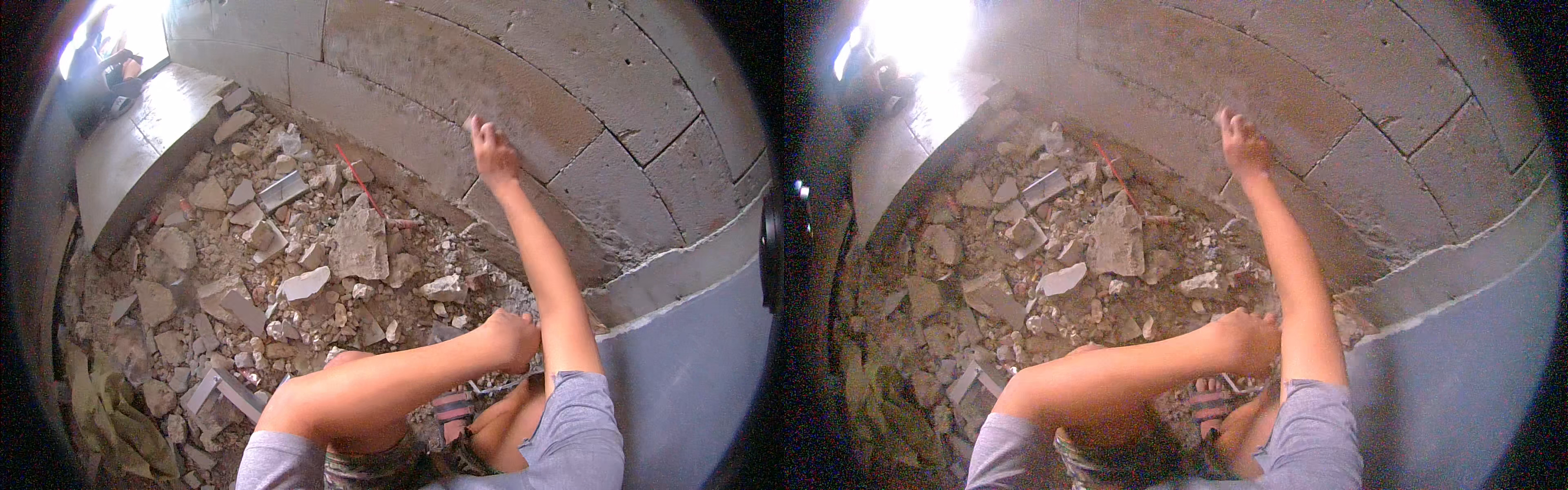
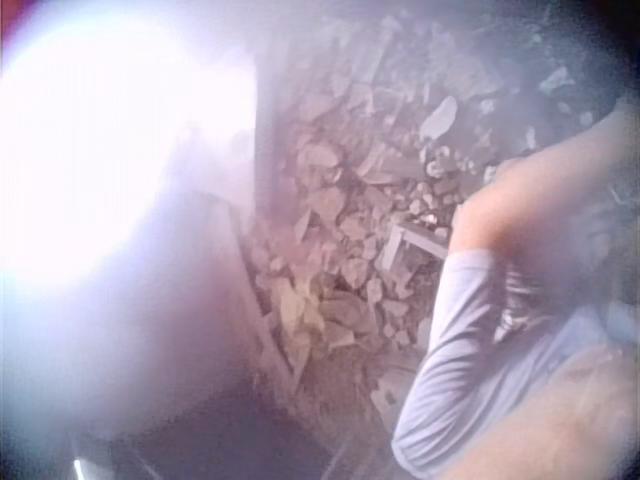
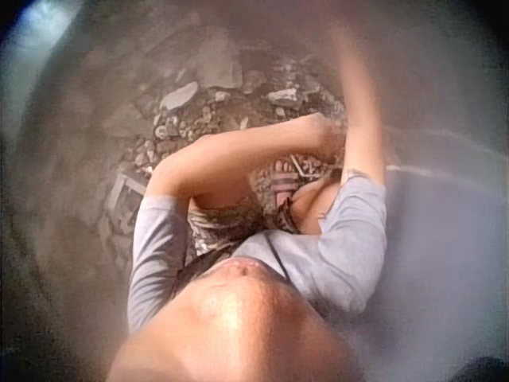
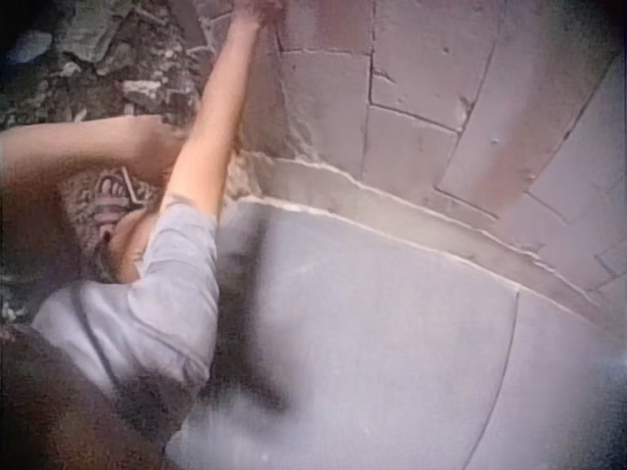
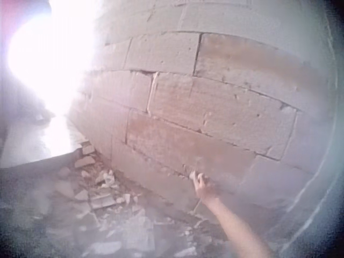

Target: The person sands the surface of a block wall using a piece of sandpaper, rubbing it over the mortar joints and the face of the blocks.

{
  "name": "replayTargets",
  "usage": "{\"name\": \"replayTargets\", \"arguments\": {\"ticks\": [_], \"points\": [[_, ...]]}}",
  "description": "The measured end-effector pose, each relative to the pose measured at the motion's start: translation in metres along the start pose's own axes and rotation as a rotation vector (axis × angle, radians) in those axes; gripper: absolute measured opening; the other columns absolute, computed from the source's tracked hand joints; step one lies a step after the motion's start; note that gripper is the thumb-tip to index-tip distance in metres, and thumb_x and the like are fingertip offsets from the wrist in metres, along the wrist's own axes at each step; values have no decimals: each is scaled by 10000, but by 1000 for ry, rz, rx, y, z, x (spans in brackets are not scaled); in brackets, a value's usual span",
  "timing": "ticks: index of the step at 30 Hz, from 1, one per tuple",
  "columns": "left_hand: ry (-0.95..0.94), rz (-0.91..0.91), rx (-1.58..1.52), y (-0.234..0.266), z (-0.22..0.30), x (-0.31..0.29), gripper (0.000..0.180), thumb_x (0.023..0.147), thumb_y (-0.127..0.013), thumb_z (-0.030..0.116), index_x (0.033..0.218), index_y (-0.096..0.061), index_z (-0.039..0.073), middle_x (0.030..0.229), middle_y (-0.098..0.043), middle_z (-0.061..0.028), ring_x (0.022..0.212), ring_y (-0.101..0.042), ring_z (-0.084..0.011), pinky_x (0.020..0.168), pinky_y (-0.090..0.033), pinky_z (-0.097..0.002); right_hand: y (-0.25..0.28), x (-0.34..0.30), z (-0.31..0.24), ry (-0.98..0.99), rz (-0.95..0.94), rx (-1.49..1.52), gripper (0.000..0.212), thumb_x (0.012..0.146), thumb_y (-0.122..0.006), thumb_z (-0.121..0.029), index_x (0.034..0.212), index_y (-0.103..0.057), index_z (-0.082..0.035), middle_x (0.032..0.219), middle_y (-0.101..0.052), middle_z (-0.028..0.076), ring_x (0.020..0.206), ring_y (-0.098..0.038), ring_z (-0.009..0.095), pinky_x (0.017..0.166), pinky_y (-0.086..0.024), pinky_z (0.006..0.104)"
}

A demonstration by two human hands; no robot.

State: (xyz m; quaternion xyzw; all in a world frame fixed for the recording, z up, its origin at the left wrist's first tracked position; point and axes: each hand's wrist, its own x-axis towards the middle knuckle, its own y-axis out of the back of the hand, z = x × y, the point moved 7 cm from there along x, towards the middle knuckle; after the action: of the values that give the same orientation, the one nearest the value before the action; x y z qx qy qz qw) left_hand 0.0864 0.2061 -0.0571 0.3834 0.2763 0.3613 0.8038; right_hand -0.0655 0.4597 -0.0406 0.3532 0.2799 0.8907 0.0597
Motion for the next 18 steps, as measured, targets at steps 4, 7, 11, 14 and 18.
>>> {"name": "replayTargets", "arguments": {"ticks": [4,7,11,14,18], "points": [[41,19,18,9,-5,-13,569,764,-631,330,1201,-484,-3,1118,-566,-223,1022,-592,-343,839,-487,-454,-39,-41,-28,157,7,81,449,834,-501,-135,1281,-474,-103,990,-499,61,848,-581,206,619,-560,351],[139,-16,43,3,-18,-18,575,778,-618,391,1194,-496,12,1110,-572,-216,1024,-590,-348,833,-490,-455,-25,-35,-36,119,19,221,444,826,-508,-120,1268,-484,-82,954,-497,65,835,-580,212,619,-556,354],[174,33,38,8,-17,-25,407,732,-596,232,1065,-603,-1,1051,-618,-203,954,-631,-323,775,-507,-431,8,-6,-3,-7,202,338,476,803,-533,-95,1272,-475,-47,938,-499,68,789,-566,216,592,-543,316],[182,-64,70,2,-19,-14,514,758,-604,373,1123,-560,14,1070,-606,-202,968,-620,-332,784,-502,-444,-5,-3,-6,-47,132,137,463,808,-532,-108,1264,-488,-43,950,-505,58,791,-583,193,562,-544,301],[200,-115,170,-5,-21,4,640,788,-607,503,1185,-513,10,1102,-591,-201,994,-607,-336,796,-498,-452,-30,-12,-32,-25,66,173,417,817,-529,-151,1218,-533,-37,1016,-529,66,836,-614,196,543,-544,296]]}}
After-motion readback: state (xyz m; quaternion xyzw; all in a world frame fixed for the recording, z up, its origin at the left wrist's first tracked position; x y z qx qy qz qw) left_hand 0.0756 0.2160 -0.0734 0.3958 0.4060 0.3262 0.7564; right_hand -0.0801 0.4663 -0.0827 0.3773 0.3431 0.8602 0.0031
